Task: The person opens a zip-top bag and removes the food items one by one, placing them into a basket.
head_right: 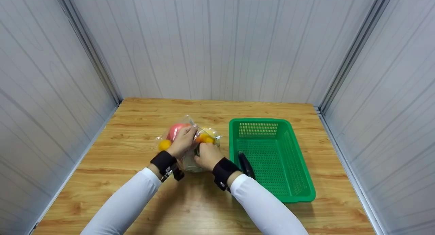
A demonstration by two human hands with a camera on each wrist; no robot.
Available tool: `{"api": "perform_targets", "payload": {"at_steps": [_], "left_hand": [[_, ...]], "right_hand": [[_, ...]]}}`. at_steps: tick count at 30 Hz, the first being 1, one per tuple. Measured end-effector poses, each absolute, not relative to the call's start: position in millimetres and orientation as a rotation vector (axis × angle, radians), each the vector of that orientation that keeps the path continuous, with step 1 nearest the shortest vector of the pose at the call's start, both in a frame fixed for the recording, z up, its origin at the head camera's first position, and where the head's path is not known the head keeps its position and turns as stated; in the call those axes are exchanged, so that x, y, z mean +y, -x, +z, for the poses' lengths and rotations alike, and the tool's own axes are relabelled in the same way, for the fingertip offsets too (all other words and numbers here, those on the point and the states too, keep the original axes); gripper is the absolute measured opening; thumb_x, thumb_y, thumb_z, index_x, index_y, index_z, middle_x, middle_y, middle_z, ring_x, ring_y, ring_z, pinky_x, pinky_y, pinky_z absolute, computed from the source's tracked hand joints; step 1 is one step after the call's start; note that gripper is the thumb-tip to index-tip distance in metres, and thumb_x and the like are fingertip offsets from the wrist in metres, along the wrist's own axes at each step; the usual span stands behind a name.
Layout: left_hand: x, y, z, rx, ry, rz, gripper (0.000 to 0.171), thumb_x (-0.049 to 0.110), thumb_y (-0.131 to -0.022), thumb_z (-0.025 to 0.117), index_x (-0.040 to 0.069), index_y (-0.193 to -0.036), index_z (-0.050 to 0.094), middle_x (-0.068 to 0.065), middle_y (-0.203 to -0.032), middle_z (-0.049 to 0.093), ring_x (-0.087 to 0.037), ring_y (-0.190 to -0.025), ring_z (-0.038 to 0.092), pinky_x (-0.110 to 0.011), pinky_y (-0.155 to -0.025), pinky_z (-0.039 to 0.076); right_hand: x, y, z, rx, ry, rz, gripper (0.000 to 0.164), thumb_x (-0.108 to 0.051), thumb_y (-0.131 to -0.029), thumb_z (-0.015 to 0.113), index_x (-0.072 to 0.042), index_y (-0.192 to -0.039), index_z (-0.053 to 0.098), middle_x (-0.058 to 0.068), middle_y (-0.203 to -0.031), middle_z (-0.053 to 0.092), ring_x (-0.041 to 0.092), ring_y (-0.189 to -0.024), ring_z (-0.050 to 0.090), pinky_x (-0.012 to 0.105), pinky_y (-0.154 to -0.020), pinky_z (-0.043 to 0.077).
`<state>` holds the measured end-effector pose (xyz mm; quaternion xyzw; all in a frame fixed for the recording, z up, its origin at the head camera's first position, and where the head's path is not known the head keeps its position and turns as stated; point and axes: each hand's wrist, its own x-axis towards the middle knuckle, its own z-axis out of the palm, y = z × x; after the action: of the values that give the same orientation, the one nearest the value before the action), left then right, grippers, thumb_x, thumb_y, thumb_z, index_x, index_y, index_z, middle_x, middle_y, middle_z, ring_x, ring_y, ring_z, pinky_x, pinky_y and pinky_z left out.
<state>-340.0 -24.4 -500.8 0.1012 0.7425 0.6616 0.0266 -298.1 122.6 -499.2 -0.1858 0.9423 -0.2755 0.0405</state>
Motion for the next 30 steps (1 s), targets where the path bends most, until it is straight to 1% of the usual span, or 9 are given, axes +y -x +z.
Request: {"api": "perform_targets", "payload": {"at_steps": [6, 8, 11, 13, 14, 18, 23, 27, 30], "left_hand": [[-27, 342, -504, 2.312, -0.313, 2.049, 0.048, 0.024, -0.119, 0.04, 0.017, -0.073, 0.05, 0.008, -0.063, 0.047, -0.005, -0.054, 0.042, -0.019, -0.053, 0.037], [-28, 342, -505, 2.289, -0.304, 2.064, 0.048, 0.025, -0.119, 0.041, 0.017, -0.073, 0.05, 0.007, -0.063, 0.048, -0.006, -0.053, 0.043, -0.02, -0.052, 0.038], [-28, 342, -505, 2.263, -0.279, 2.087, 0.048, 0.025, -0.119, 0.042, 0.017, -0.073, 0.048, 0.008, -0.063, 0.046, -0.005, -0.052, 0.041, -0.019, -0.05, 0.036], [-28, 341, -505, 2.217, -0.251, 2.118, 0.047, 0.026, -0.119, 0.042, 0.017, -0.073, 0.047, 0.008, -0.061, 0.045, -0.005, -0.049, 0.04, -0.02, -0.047, 0.035], [-28, 341, -505, 2.19, -0.236, 2.135, 0.047, 0.026, -0.119, 0.042, 0.017, -0.073, 0.047, 0.007, -0.06, 0.044, -0.005, -0.048, 0.039, -0.02, -0.046, 0.034], [-29, 340, -502, 2.126, -0.221, 2.166, 0.046, 0.027, -0.12, 0.04, 0.015, -0.076, 0.049, 0.006, -0.058, 0.045, -0.006, -0.044, 0.037, -0.021, -0.043, 0.033], [-28, 339, -503, 2.084, -0.258, 2.164, 0.047, 0.029, -0.12, 0.038, 0.013, -0.078, 0.05, 0.004, -0.058, 0.046, -0.006, -0.044, 0.037, -0.021, -0.043, 0.033], [-28, 339, -505, 2.13, -0.296, 2.145, 0.048, 0.027, -0.12, 0.04, 0.015, -0.075, 0.05, 0.006, -0.059, 0.045, -0.006, -0.046, 0.038, -0.02, -0.045, 0.033], [-29, 341, -505, 2.216, -0.33, 2.116, 0.048, 0.025, -0.12, 0.041, 0.016, -0.074, 0.049, 0.008, -0.061, 0.043, -0.006, -0.049, 0.037, -0.02, -0.049, 0.033]], "right_hand": [[131, 294, -485, 2.831, 0.493, -0.783, 0.027, -0.021, -0.089, 0.082, -0.002, -0.104, 0.071, 0.008, -0.09, 0.069, 0.021, -0.077, 0.06, 0.041, -0.073, 0.055], [136, 291, -479, 2.789, 0.475, -0.756, 0.038, -0.023, -0.088, 0.083, 0.001, -0.115, 0.069, 0.012, -0.1, 0.073, 0.023, -0.082, 0.064, 0.043, -0.078, 0.058], [146, 286, -470, 2.685, 0.461, -0.721, 0.065, -0.022, -0.088, 0.08, 0.004, -0.143, 0.056, 0.018, -0.123, 0.072, 0.023, -0.093, 0.067, 0.042, -0.086, 0.06], [152, 284, -464, 2.578, 0.421, -0.709, 0.081, -0.019, -0.091, 0.078, 0.002, -0.159, 0.04, 0.02, -0.126, 0.071, 0.022, -0.089, 0.067, 0.039, -0.079, 0.06], [154, 283, -462, 2.529, 0.406, -0.703, 0.085, -0.017, -0.092, 0.076, 0.001, -0.163, 0.034, 0.019, -0.124, 0.071, 0.02, -0.084, 0.066, 0.036, -0.074, 0.059], [158, 284, -456, 2.403, 0.364, -0.697, 0.088, -0.011, -0.093, 0.07, -0.002, -0.167, 0.025, 0.014, -0.103, 0.068, 0.019, -0.066, 0.06, 0.028, -0.056, 0.05], [152, 285, -463, 2.406, 0.346, -0.752, 0.088, -0.004, -0.089, 0.065, 0.004, -0.165, 0.022, 0.013, -0.101, 0.062, 0.018, -0.062, 0.058, 0.028, -0.054, 0.051], [145, 283, -473, 2.453, 0.306, -0.838, 0.08, -0.009, -0.094, 0.061, 0.01, -0.16, 0.022, 0.014, -0.099, 0.059, 0.019, -0.059, 0.053, 0.029, -0.051, 0.047], [140, 282, -479, 2.549, 0.336, -0.856, 0.076, -0.018, -0.096, 0.064, 0.014, -0.156, 0.029, 0.017, -0.106, 0.063, 0.021, -0.072, 0.057, 0.034, -0.062, 0.049]]}}
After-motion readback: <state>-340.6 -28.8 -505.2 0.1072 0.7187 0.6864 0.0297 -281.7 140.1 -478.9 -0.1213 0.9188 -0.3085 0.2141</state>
